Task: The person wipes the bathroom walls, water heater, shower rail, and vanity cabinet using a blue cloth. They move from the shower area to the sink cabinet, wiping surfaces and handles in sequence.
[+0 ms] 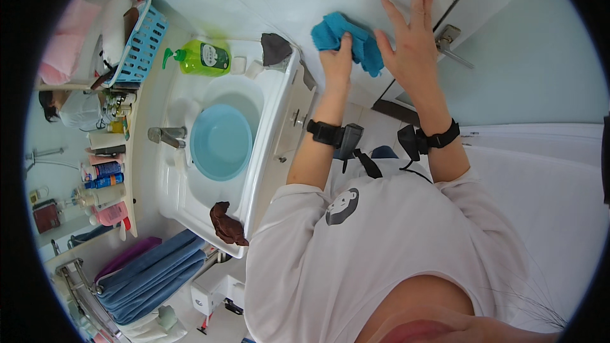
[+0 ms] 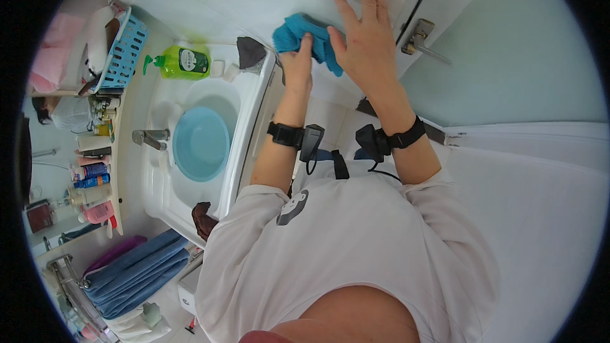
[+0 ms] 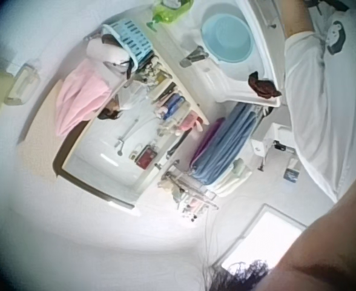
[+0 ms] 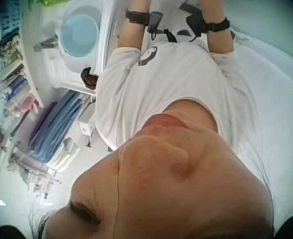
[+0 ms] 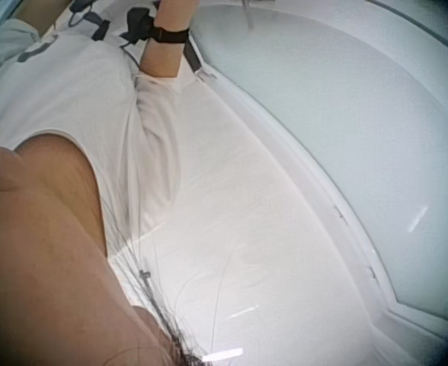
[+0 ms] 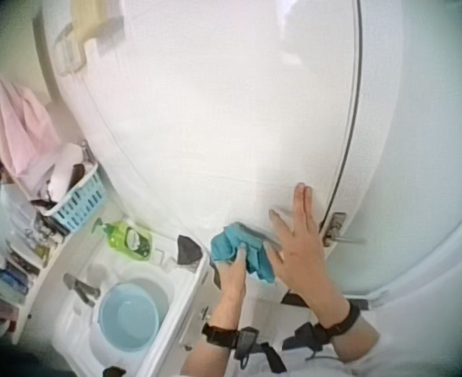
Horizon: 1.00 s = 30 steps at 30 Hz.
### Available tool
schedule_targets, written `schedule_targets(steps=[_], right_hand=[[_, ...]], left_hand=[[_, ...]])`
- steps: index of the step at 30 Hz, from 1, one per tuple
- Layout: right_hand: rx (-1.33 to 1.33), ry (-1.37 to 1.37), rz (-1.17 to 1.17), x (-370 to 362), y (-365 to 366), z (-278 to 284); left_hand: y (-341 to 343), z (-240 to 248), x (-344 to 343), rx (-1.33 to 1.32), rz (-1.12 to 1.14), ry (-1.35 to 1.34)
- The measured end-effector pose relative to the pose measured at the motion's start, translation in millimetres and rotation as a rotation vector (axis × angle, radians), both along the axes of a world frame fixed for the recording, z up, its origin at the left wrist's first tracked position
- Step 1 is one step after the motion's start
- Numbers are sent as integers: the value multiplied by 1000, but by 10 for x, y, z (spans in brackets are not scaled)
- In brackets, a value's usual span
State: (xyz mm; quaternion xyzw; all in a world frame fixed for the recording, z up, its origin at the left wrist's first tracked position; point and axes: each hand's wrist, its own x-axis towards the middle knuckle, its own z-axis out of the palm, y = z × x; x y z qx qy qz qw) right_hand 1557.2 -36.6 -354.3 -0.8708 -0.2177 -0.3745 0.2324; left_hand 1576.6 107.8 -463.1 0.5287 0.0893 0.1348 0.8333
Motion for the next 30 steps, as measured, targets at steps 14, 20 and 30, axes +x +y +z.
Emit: schedule_targets(steps=[14,20,30], right_hand=[[375,465,262,-55,-112,-341],[508,302,192,-114,-121,-221],[546,124,55,-212,-465,-133]], left_hand=[[-150,432,-379,17,-105,-10],[-486,511,-516,248,-100,-321],[-789,558,-179,1183,148,-624]])
